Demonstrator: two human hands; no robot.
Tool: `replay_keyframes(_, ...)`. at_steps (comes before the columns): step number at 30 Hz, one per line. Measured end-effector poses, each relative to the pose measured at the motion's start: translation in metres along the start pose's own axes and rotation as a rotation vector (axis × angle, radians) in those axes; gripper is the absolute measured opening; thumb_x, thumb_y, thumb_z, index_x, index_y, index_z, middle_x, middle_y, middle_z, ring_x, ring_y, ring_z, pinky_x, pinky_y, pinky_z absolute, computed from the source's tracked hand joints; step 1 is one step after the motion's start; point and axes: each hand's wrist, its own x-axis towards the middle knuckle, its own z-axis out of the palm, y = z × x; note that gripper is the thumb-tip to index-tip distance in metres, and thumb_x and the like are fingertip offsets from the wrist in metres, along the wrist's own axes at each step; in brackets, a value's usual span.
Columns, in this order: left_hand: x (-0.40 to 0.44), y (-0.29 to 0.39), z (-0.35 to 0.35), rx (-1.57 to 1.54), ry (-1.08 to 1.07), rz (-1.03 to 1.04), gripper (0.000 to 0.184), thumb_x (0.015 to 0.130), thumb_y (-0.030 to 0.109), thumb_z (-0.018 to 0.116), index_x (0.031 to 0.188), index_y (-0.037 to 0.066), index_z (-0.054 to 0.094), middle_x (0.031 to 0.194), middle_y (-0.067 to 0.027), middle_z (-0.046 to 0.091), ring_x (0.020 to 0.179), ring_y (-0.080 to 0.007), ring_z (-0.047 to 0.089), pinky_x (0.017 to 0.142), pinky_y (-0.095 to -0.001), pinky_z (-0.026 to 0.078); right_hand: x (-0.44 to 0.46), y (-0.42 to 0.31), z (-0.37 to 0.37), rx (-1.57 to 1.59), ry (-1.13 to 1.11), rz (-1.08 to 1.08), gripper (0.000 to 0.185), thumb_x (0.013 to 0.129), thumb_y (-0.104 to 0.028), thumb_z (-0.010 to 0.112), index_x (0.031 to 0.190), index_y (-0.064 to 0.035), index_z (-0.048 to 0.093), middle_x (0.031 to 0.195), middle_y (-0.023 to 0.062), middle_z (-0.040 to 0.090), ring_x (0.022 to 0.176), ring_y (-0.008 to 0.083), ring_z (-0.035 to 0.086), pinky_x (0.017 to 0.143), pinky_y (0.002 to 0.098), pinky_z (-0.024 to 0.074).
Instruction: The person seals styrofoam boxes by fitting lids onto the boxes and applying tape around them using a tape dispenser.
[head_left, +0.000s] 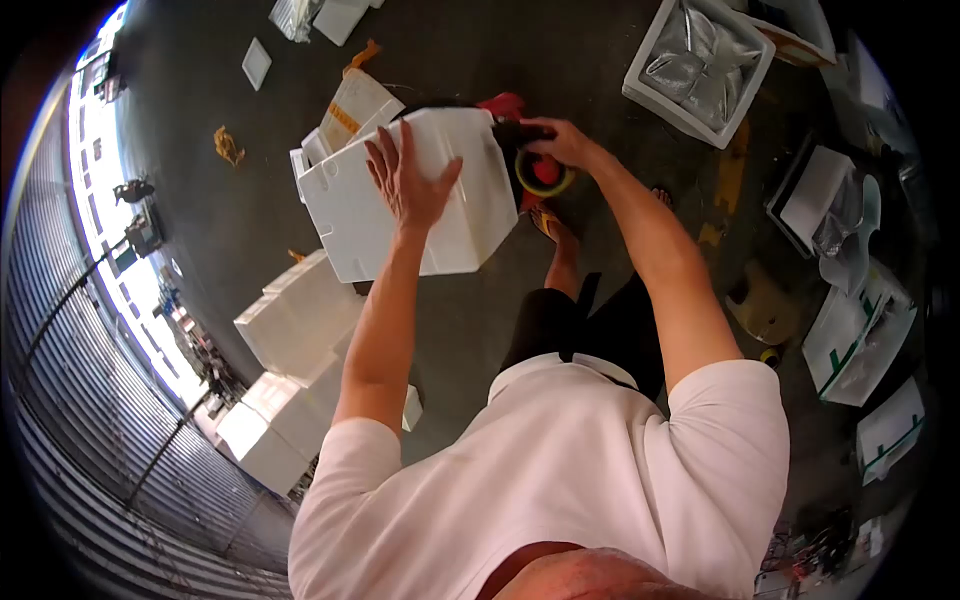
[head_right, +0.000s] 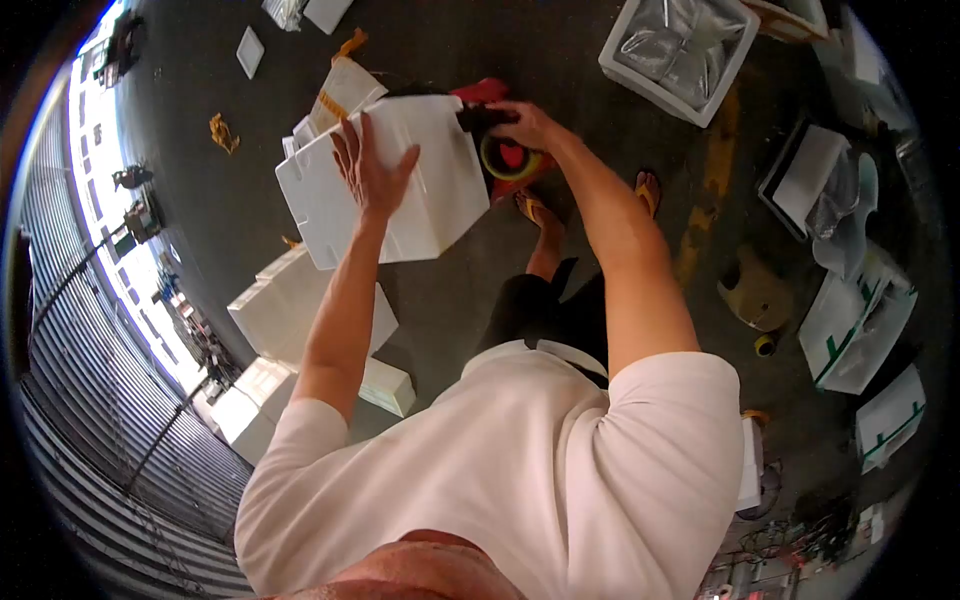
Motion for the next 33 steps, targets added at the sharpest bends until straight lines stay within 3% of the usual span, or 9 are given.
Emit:
replay_keyframes(11, 0.051, -0.016, 0.015, -0.091, 0.114, -0.516, 0.103, 0.074, 0.07, 0.062, 0.153, 0.017, 0.024, 0.157, -0.0223, 0.016, 0.146, -0.0434, 0.006, 0.117, -0.053, 0.006, -0.106, 0.023, 0.029, 0.123, -0.144, 0.03, 0.057, 0.079, -0.015, 0.075, 0.133, -0.0067, 0.056, 0.126, 0.0107, 0.062, 0.117, 0.0211, 0.056, 0.101, 0.0338, 0.0426)
replay_keyframes(13, 0.052, -0.026, 0.021, -0.096, 0.126, -0.589, 0.104, 0.073, 0.072, 0.061, 0.153, 0.017, 0.023, 0.158, -0.0222, 0.015, 0.146, -0.0428, 0.005, 0.117, -0.0528, 0.004, -0.091, 0.01, 0.052, -0.016, -0.009, 0.071, 0.057, 0.079, -0.016, 0.075, 0.132, -0.0071, 0.056, 0.13, 0.0114, 0.06, 0.119, 0.0232, 0.056, 0.101, 0.0353, 0.0431)
replay_keyframes(15, 0.073, -0.028, 0.024, -0.133, 0.177, -0.629, 0.106, 0.073, 0.075, 0.059, 0.153, 0.017, 0.022, 0.158, -0.0221, 0.014, 0.146, -0.0422, 0.004, 0.117, -0.0526, 0.003, -0.113, 0.004, 0.096, -0.673, -0.256, -0.18, 0.055, 0.083, -0.02, 0.072, 0.133, -0.0068, 0.055, 0.133, 0.0156, 0.055, 0.121, 0.0273, 0.053, 0.104, 0.0395, 0.0416)
replay_keyframes(18, 0.084, -0.032, 0.008, -0.093, 0.1, -0.919, 0.105, 0.076, 0.077, 0.054, 0.154, 0.016, 0.02, 0.158, -0.0231, 0.013, 0.146, -0.043, 0.002, 0.117, -0.0526, 0.002, -0.111, 0.033, 0.116, -0.884, 0.142, -0.24, 0.055, 0.087, -0.026, 0.067, 0.135, -0.0062, 0.051, 0.134, 0.0199, 0.052, 0.123, 0.0314, 0.05, 0.105, 0.043, 0.0406)
replay_keyframes(20, 0.088, -0.033, 0.011, -0.094, 0.119, -0.933, 0.104, 0.076, 0.077, 0.054, 0.154, 0.016, 0.021, 0.158, -0.024, 0.014, 0.146, -0.0437, 0.002, 0.117, -0.0526, 0.002, -0.096, 0.011, 0.097, 0.591, 0.561, 0.072, 0.061, 0.091, -0.034, 0.061, 0.142, -0.0055, 0.041, 0.135, 0.0252, 0.048, 0.126, 0.0358, 0.047, 0.104, 0.0439, 0.0399)
replay_keyframes(23, 0.086, -0.035, 0.012, -0.106, 0.161, -0.949, 0.103, 0.076, 0.077, 0.053, 0.154, 0.016, 0.021, 0.157, -0.0257, 0.015, 0.146, -0.0446, 0.004, 0.118, -0.0522, 0.002, -0.012, 0.028, 0.072, 0.657, 1.046, 0.052, 0.067, 0.095, -0.037, 0.057, 0.146, -0.0027, 0.029, 0.139, 0.0272, 0.044, 0.127, 0.0395, 0.047, 0.103, 0.043, 0.0399)
replay_keyframes(25, 0.086, -0.039, 0.01, -0.103, 0.175, -0.968, 0.101, 0.077, 0.076, 0.053, 0.153, 0.016, 0.024, 0.157, -0.0257, 0.015, 0.146, -0.0448, 0.004, 0.118, -0.0518, 0.002, 0.021, -0.013, 0.101, 0.117, 1.244, 0.035, 0.073, 0.095, -0.036, 0.057, 0.145, 0.0069, 0.026, 0.144, 0.0295, 0.037, 0.129, 0.0412, 0.043, 0.106, 0.0404, 0.0362)
replay_keyframes(30, 0.087, -0.053, 0.002, -0.286, 0.245, -1.084, 0.092, 0.082, 0.066, 0.054, 0.152, 0.013, 0.026, 0.157, -0.0229, 0.018, 0.147, -0.0391, 0.004, 0.119, -0.0481, -0.001, -0.04, -0.012, 0.141, 0.119, 0.822, -0.079, 0.067, 0.095, -0.033, 0.056, 0.145, 0.0029, 0.029, 0.142, 0.0235, 0.043, 0.133, 0.0348, 0.041, 0.106, 0.0366, 0.0359)
replay_keyframes(33, 0.083, -0.083, -0.027, -0.579, 0.193, -1.043, 0.091, 0.084, 0.064, 0.054, 0.15, 0.007, 0.028, 0.157, -0.0222, 0.018, 0.147, -0.0361, 0.009, 0.119, -0.0437, 0.007, -0.066, -0.065, 0.126, 0.623, 0.669, 0.272, 0.057, 0.095, -0.035, 0.056, 0.14, -0.0034, 0.043, 0.141, 0.0143, 0.048, 0.131, 0.0335, 0.044, 0.107, 0.0383, 0.0357)
